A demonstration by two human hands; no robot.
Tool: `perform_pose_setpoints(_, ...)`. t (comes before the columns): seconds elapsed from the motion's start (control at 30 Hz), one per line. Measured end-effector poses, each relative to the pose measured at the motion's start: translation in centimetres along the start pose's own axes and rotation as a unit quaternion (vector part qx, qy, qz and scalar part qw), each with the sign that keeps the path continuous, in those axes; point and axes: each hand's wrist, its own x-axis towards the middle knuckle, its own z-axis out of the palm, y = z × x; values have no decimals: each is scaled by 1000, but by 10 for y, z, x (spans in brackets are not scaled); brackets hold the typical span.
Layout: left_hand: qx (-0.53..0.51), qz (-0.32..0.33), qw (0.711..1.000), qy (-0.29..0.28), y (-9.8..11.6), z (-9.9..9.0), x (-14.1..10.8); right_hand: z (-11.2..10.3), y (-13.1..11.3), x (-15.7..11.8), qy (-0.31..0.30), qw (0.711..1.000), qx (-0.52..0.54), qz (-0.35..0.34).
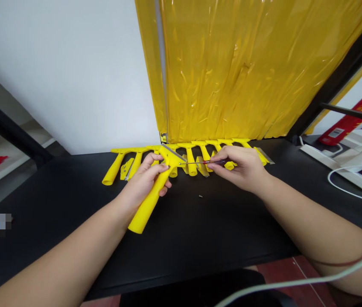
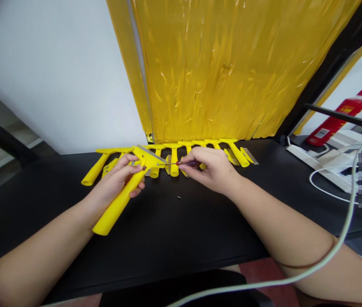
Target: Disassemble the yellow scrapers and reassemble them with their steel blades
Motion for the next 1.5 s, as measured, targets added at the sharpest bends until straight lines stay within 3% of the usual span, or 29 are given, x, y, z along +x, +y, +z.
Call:
perform_pose_setpoints(0.1,4,-1,1000,-8,-1,-1,0,0,-1,0,0,1000,-11,8)
perform_pose_setpoints(0.2,18,11,1000,-13,-2,0,-2,-1,-2,1,-16,998,-15,58)
perform_pose_setpoints(0.37,46,59,997,-6,-2,3,-6,0,-3,2,-110,981,-1,158)
perform_pose_setpoints(0.5,64,80,995,9,-1,6,-8,2,-5,1,-177,968,43,172)
perform_pose_setpoints(0.73,79,120,990,8,-2,8,-12,11,7,0,-107,961,-28,252)
perform_pose_setpoints(0.93,77,136,987,26,-2,6,-10,16,3,-5,-157,963,63,211)
perform_pose_setpoints(1.13,85,142,986,22,-1,7,-10,22,7,-4,-141,954,20,263)
perform_pose_setpoints(1.33,82,151,985,28,-2,7,-10,26,17,-10,-135,957,118,228)
perform_pose_setpoints(1.5,87,162,983,26,-3,7,-11,31,29,-10,-91,958,77,259)
